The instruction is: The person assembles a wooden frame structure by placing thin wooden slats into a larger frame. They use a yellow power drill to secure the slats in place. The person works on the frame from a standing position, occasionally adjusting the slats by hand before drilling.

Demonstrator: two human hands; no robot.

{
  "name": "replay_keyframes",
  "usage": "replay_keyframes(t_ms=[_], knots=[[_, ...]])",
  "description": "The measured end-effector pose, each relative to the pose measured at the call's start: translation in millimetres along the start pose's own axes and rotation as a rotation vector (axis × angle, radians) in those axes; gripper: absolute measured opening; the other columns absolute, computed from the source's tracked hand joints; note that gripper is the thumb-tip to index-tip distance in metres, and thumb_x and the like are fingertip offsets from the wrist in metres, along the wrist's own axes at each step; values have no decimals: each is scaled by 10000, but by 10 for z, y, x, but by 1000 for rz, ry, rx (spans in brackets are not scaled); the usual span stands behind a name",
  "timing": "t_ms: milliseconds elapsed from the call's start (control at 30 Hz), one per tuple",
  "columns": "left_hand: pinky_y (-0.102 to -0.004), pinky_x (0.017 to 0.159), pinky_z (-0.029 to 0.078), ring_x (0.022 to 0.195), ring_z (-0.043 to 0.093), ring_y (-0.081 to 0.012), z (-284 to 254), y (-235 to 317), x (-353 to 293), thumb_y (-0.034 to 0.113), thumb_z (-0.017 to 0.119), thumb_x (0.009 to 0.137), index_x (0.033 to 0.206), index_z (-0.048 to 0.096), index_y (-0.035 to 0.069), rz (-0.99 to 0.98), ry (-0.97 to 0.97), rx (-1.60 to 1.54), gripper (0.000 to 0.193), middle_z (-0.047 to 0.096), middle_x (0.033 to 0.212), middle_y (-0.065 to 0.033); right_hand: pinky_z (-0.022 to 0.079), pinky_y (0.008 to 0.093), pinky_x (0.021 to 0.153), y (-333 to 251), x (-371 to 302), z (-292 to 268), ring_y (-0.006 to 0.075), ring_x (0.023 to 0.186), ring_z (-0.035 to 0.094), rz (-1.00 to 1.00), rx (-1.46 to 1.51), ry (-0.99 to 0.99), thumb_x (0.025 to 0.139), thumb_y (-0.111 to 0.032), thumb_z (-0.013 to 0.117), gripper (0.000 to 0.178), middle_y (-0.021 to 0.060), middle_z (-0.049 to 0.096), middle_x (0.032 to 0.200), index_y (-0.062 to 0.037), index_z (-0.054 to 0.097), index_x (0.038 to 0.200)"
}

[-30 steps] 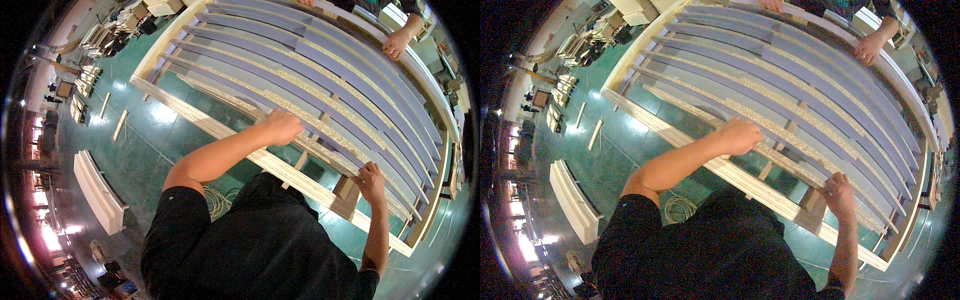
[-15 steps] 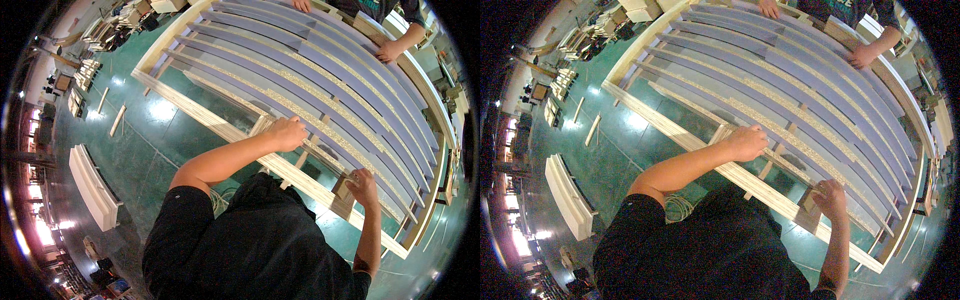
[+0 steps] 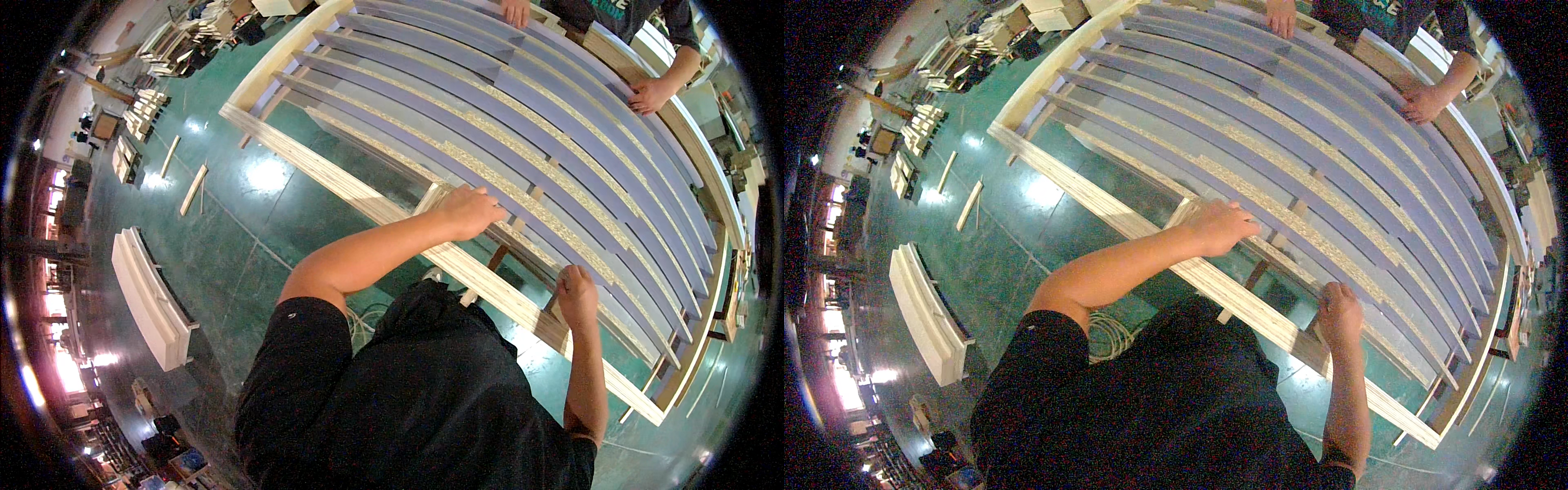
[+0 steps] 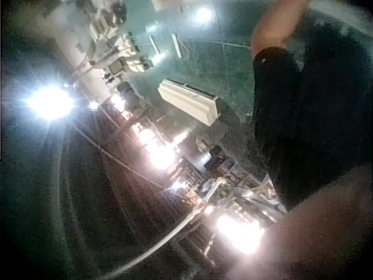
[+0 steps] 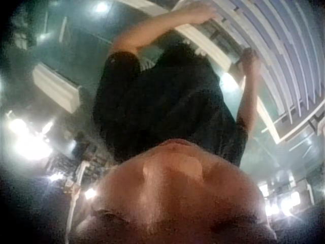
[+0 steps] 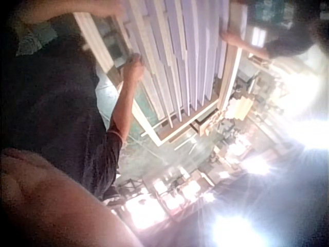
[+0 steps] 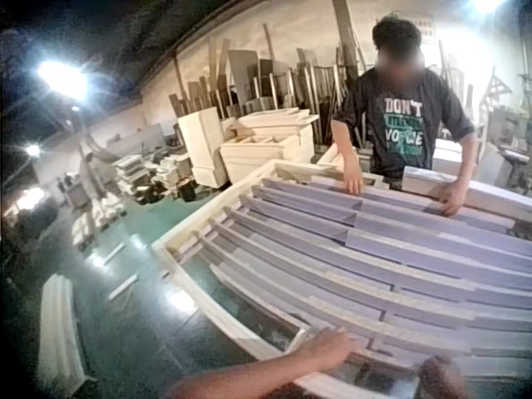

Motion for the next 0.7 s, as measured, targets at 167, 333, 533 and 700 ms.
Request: replay_keyframes(t_ms=[167,333,533,700], knots=[[-499,929,529,1146,624,-321,63,-14,-29,127,600,911,1215,681,163,0,0,19,317,694,1177,-74,522,510,819,-53,-28,23,410,999,633,-24,-39,52,808,-97,733,243,155,646,1012,-81,610,1016],[-500,963,498,1195,603,-316,27,19,-41,104,613,895,1261,672,149,27,14,8,374,682,1232,-79,502,531,833,73,-64,168,408,979,624,-47,-64,139,793,-99,719,208,145,638,977,-99,607,968],[-501,959,482,1170,612,-306,108,19,-18,144,608,894,1172,692,121,26,94,56,292,698,1204,-82,474,527,907,156,-91,213,355,1049,646,13,-136,44,842,-211,705,234,109,674,1054,-118,639,1046],[-501,932,465,1151,602,-280,167,-63,-62,92,670,878,1170,681,143,46,135,17,297,690,1139,-55,464,494,942,16,-16,155,308,1053,656,-15,-84,179,776,-182,762,282,83,663,988,-114,631,1016]])
Point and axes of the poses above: each hand's wrist, its own x-axis towards the middle knuckle, its own z-axis out of the palm, y = z × x, the point moved 1 cm from there along x, towards the middle knuckle
